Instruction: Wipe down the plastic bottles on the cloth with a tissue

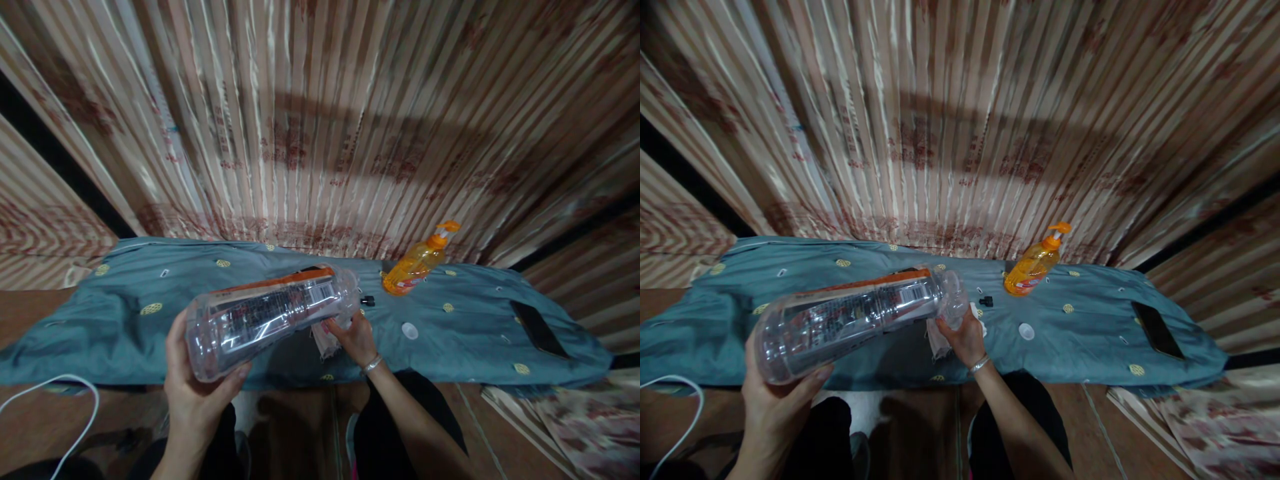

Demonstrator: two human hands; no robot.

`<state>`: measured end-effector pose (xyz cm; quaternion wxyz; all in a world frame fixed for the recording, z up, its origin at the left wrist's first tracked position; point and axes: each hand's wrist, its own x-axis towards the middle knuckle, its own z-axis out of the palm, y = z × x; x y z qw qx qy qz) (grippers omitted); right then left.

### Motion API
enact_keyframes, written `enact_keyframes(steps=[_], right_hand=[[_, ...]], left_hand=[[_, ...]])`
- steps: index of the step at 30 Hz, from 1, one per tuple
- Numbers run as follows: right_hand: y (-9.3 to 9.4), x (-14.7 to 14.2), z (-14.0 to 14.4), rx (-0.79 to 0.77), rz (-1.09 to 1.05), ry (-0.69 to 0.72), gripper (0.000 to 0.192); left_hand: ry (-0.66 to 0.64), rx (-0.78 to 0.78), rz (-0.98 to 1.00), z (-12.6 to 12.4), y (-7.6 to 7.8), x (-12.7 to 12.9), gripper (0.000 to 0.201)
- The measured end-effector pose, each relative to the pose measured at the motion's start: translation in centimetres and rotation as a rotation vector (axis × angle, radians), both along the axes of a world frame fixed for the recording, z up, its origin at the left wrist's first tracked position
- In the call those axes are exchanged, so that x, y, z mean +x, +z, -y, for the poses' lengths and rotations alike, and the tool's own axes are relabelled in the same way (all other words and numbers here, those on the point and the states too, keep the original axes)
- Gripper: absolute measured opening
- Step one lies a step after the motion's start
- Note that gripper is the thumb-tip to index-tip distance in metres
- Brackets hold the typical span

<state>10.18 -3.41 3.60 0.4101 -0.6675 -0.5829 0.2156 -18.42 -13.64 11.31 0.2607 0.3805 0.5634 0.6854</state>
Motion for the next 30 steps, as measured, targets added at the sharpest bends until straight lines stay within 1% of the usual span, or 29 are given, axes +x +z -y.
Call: enact_keyframes(steps=[6,13,19,23,30], right_hand=[[0.3,0.0,0.1,-0.009,-0.015,0.003,0.038],[-0.5,0.2,0.0,-0.002,-0.050,0.003,0.041],[-1.0,0.4,-0.1,0.002,-0.072,0.029,0.044],[-1.2,0.4,-0.2,0.010,-0.049,0.026,0.043],[-1.3,0.6,-0.2,0.001,-0.047,0.043,0.048]], left_hand=[[0.010,0.008,0.014,0.0,0.0,0.1,0.120],[0.014,-0.006,0.029,0.1,0.0,0.2,0.124],[0.012,0.006,0.029,0.0,0.2,0.3,0.121],[0.008,0.001,0.028,0.0,0.3,0.3,0.123],[0.010,0.011,0.036,-0.1,0.1,0.3,0.123]])
